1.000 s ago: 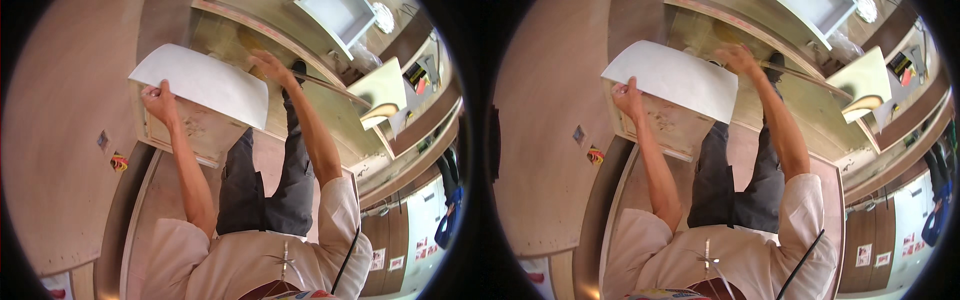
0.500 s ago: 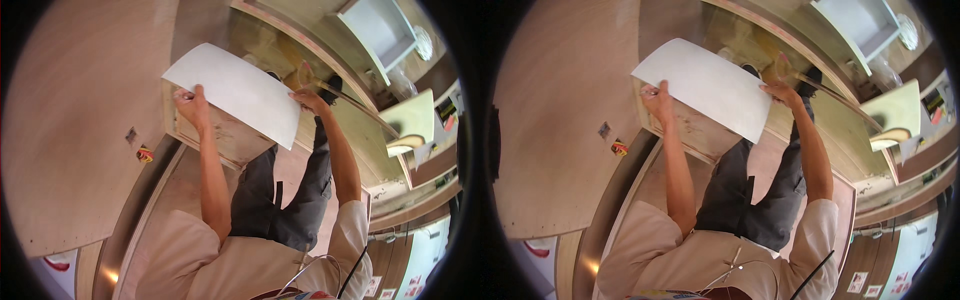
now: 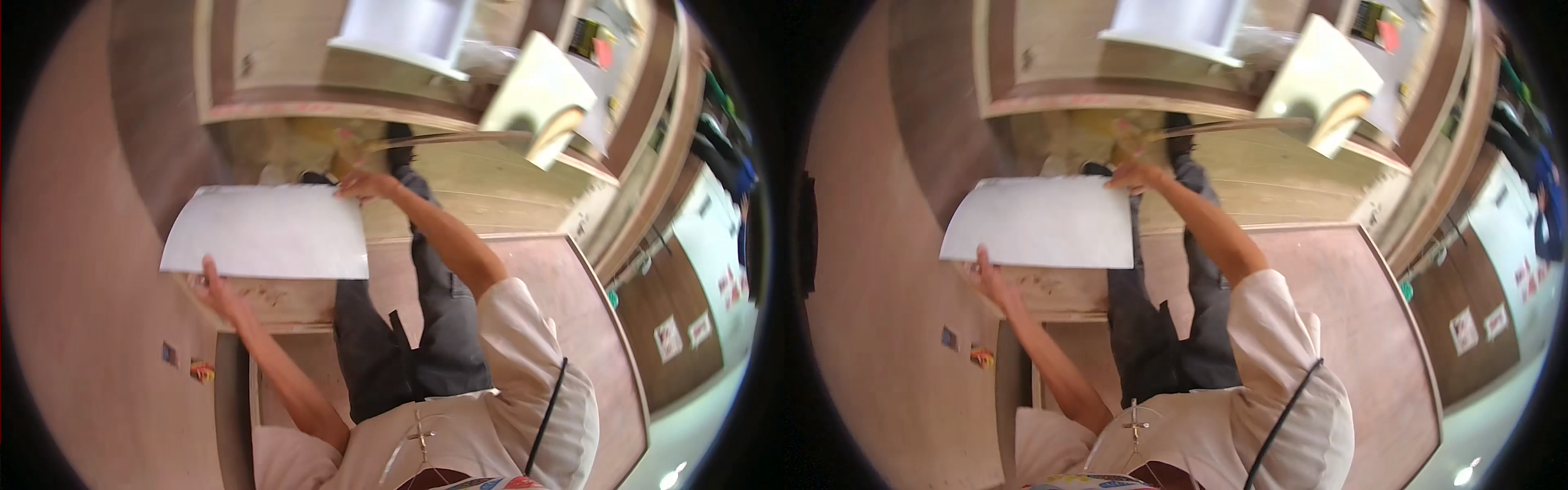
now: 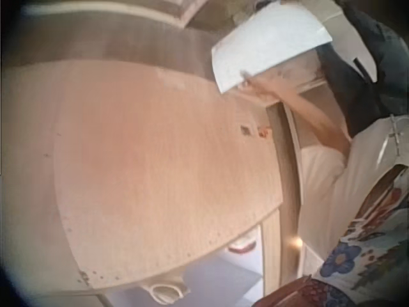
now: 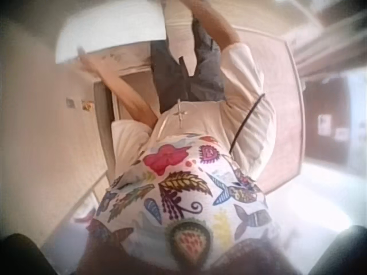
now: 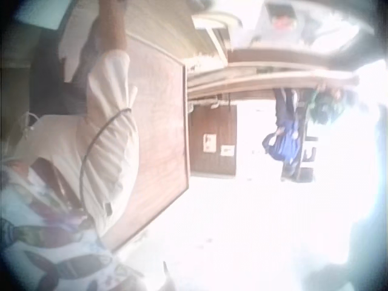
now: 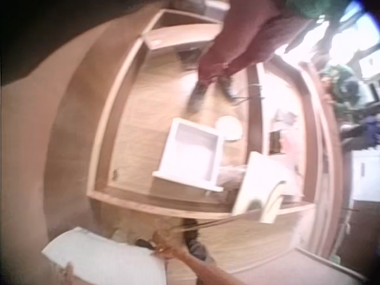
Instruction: The person measures and marks a grey sheet, then uses a utility knife and metal ruler to cut it. They sand the edges of a white panel and apply adhesive from a container onto a wooden furniture frame using a red sponge.
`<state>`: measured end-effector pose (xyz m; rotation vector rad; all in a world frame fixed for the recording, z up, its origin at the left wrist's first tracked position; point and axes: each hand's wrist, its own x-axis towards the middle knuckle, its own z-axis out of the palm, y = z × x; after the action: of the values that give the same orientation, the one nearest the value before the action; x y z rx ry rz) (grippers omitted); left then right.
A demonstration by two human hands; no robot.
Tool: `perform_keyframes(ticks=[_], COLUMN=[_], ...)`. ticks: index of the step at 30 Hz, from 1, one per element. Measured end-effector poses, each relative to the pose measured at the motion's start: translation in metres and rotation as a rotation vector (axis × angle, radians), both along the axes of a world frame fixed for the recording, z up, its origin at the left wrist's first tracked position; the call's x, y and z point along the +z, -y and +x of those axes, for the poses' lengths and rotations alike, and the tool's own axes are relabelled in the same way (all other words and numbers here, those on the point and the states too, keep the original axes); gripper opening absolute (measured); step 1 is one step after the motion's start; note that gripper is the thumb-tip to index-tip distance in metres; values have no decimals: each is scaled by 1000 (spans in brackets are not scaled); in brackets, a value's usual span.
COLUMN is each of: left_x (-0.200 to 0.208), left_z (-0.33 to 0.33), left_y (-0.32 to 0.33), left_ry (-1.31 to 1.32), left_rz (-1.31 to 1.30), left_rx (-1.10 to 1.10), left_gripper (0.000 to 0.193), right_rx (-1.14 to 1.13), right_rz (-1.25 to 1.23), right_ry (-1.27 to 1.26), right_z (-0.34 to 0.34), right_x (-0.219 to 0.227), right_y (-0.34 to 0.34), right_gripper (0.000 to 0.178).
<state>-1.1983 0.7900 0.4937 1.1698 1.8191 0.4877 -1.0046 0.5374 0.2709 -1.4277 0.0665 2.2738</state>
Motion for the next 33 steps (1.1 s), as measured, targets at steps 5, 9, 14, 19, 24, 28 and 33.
perform_keyframes(ticks=[5, 9, 14, 19, 24, 28, 33], left_x=[57, 87, 123, 168, 208, 232, 256], left_z=[106, 131, 197, 252, 299, 326, 341], left_y=[48, 69, 98, 177, 285, 374, 482], left_ry=[248, 513, 763, 791, 595, 657, 825], left_rz=[-44, -142, -280, -161, 55, 33, -139], left_rx=[-38, -335, -643, -777, -1128, -1251, -1422], left_gripper=[49, 48, 44, 39, 38, 38, 40], right_rx=[219, -574, -659, -713, -1206, -1476, -1674], right_rz=[430, 373, 549, 384, 182, 162, 153], right_ry=[747, 560, 471, 590, 837, 982, 1092], right_z=[15, 140, 243, 260, 213, 171, 133], right_x=[7, 163, 261, 333, 416, 449, 498], right_y=[73, 22, 54, 142, 278, 378, 488], right_gripper=[83, 88, 85, 63, 51, 53, 47])
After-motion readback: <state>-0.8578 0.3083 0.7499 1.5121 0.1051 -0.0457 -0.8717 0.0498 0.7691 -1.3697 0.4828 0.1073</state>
